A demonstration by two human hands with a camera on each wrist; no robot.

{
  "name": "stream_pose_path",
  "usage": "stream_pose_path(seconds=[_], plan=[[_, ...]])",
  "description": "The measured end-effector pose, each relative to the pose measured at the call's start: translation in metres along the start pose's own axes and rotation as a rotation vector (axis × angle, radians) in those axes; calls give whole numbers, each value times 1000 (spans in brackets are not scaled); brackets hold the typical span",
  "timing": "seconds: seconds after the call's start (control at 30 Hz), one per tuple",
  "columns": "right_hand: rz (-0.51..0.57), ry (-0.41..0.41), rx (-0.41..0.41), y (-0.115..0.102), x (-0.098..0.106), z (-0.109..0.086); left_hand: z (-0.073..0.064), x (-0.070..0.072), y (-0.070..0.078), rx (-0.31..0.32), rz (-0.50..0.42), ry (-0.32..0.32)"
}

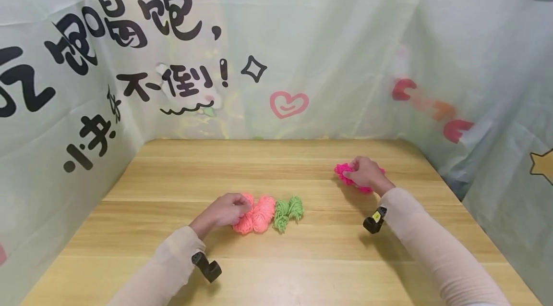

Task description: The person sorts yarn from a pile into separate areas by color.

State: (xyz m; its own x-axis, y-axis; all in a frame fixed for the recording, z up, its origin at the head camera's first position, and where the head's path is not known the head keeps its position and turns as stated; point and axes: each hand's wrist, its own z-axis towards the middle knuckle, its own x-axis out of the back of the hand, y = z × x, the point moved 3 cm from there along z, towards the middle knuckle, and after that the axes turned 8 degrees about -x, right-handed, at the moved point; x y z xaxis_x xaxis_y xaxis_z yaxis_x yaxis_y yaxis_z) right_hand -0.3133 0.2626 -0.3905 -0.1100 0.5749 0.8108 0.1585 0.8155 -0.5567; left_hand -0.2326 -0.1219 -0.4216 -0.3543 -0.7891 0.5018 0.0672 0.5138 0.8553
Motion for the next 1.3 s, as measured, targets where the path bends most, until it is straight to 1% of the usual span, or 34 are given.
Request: stream_pose_path(seconds=[0.07,0.2,0.27,0.37,0.53,0.77,0.93,1.03,1.17,1.3], plan=[[9,-4,-10,2,-1,1,0,0,0,-1,4,-1],[-28,27,-9,6,-5,2,1,0,0,-2,15,0],[-57,54,4,7,-6,3,1,0,0,-1,21,1],[-68,80,14,9,-9,3,1,0,-1,2,25,4],[-93,101,31,9,-12,2,0,-1,-1,5,26,4],[-121,123,2,9,-13,3,-1,0,0,6,34,1],[-112,135,5,7,-11,2,2,1,-2,13,-8,-2],[-95,132,13,7,-9,1,3,2,-4,12,-40,17],[-35,121,18,9,-4,-2,3,2,-7,17,-85,53],[14,105,13,10,0,-3,1,2,-5,5,-112,74]])
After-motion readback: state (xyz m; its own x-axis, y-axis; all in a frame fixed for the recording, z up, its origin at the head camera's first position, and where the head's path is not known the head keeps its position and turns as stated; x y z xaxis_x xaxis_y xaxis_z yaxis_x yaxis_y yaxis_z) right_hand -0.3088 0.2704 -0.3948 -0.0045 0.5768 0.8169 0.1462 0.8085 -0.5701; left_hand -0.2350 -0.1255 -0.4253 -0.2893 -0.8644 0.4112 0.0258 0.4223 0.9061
